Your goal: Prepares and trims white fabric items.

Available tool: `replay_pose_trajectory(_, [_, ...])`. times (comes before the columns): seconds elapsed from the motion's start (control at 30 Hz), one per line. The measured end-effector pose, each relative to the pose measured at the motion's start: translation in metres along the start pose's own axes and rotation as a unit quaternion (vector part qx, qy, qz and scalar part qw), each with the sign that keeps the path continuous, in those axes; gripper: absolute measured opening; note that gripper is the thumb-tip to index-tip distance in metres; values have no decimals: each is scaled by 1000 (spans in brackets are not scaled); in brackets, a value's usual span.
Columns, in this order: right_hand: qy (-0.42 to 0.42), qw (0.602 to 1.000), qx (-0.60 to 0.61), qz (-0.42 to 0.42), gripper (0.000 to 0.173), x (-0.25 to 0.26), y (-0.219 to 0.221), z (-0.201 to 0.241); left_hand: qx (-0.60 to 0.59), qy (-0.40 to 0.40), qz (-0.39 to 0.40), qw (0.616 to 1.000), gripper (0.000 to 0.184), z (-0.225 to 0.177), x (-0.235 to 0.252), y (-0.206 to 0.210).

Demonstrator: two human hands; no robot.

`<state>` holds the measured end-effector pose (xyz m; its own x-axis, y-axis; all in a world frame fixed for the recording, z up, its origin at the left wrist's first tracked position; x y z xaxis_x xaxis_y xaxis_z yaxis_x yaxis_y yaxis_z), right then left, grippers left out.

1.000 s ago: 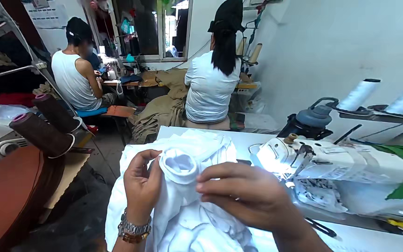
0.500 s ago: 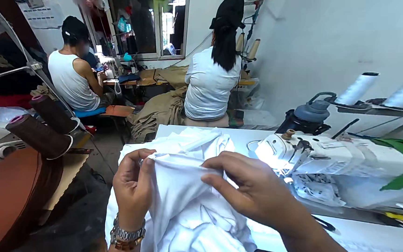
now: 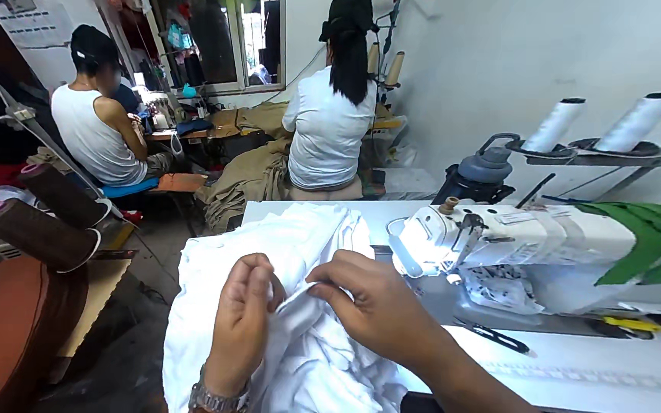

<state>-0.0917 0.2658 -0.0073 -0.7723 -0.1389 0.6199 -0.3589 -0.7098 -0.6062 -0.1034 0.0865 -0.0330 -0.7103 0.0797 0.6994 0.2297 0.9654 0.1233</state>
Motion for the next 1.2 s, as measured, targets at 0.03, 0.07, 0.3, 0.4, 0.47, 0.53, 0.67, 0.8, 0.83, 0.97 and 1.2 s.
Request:
replay_pose_trajectory(0.03, [-7, 1000, 6, 14, 16, 0, -1, -1, 50, 11, 35, 998, 8, 2, 0, 1])
replay_pose_trajectory(0.07, [-13, 1000, 9, 25, 17, 0, -2, -1, 94, 24, 67, 993, 20, 4, 0, 3])
replay_pose_trajectory(0.3, [19, 998, 58, 4, 10, -6, -2, -14, 182, -14, 132, 974, 7, 9, 1, 9])
replay_pose_trajectory(0.4, [133, 980, 144, -34, 29, -12, -4, -25, 132, -38, 103, 985, 5, 11, -6, 9])
replay_pose_trajectory(0.47, [213, 947, 241, 19, 35, -17, -1, -36, 96, -21, 96, 990, 9, 14, -12, 10])
replay_pose_trajectory(0.53, [256, 898, 344, 99, 16, -22, 8, -42, 89, -4, 94, 992, 12, 16, -16, 11])
replay_pose_trajectory(0.67, [295, 876, 363, 121, 9, -23, 12, -43, 116, -7, 55, 992, 18, 16, -20, 13])
replay_pose_trajectory(0.8, [327, 909, 155, 205, 28, -9, 3, -44, 124, -22, 14, 992, 16, 20, -22, 12])
replay_pose_trajectory(0.83, [330, 910, 105, 229, 35, -5, 2, -44, 121, -21, 8, 992, 15, 21, -23, 12])
replay_pose_trajectory(0.97, [306, 904, 25, 298, 37, 9, 2, -43, 115, -21, -6, 993, 12, 21, -24, 14])
replay_pose_trajectory(1.2, [259, 920, 234, 178, 48, 11, -6, -36, 109, -30, -42, 993, 9, 24, -28, 13])
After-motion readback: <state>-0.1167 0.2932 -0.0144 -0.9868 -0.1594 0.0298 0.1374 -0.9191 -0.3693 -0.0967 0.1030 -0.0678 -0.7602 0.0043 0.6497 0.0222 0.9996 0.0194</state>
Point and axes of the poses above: each hand's wrist, its own x-axis towards the middle knuckle, its own y-axis out of the palm, z = x × y, the point moved 3 cm from there along x, towards the middle knuckle, and after that the axes turned 14 degrees about y, right-handed, at the moved point
